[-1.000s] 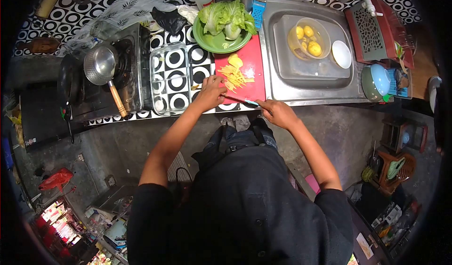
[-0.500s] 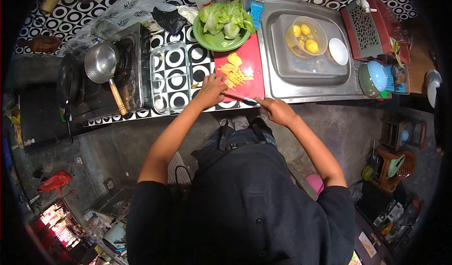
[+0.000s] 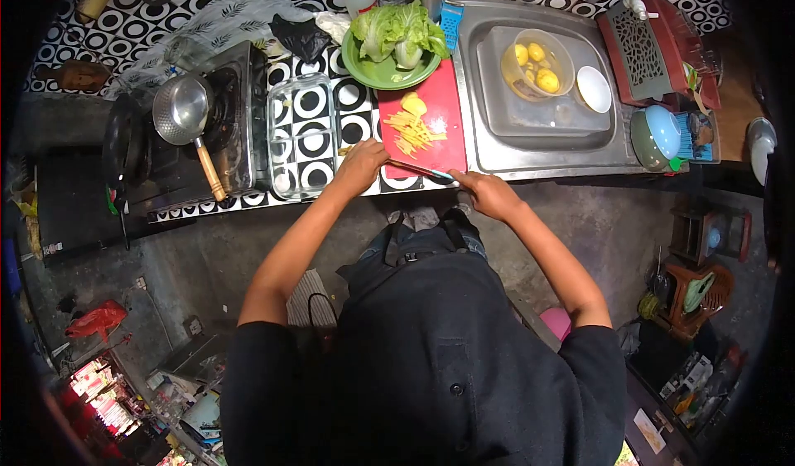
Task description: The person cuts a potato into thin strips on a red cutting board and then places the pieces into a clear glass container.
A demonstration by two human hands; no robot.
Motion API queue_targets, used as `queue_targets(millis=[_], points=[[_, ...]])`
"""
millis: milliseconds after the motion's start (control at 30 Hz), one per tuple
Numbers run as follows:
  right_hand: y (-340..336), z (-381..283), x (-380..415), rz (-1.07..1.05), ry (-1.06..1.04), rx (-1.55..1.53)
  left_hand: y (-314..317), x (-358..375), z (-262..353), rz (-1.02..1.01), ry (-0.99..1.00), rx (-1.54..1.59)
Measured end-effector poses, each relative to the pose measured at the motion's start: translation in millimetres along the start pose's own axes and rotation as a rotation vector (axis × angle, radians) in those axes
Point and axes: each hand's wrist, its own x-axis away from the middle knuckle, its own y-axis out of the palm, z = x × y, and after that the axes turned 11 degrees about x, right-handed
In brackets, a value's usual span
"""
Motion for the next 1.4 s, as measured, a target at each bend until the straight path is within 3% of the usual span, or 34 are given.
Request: queue_targets(millis=[967, 1167, 1267, 1400], points=[[7.2, -8.9, 9.3, -0.046, -0.018, 0.078, 14.4, 15.8, 11.0, 0.149, 0.014, -0.044], [3.9, -15.0, 7.7, -0.036, 0.026, 0.055, 16.8, 18.6, 15.9, 0.266, -0.040, -0.003], [3.8, -21.2, 4.7, 0.009, 0.063, 0.022, 22.1, 21.8, 20.7, 0.369, -0.220, 0.013], [14.2, -26.0, -3.8, 0.108, 0.057, -0.048, 35.8, 29.4, 15.9, 0.406, -0.314, 0.029]])
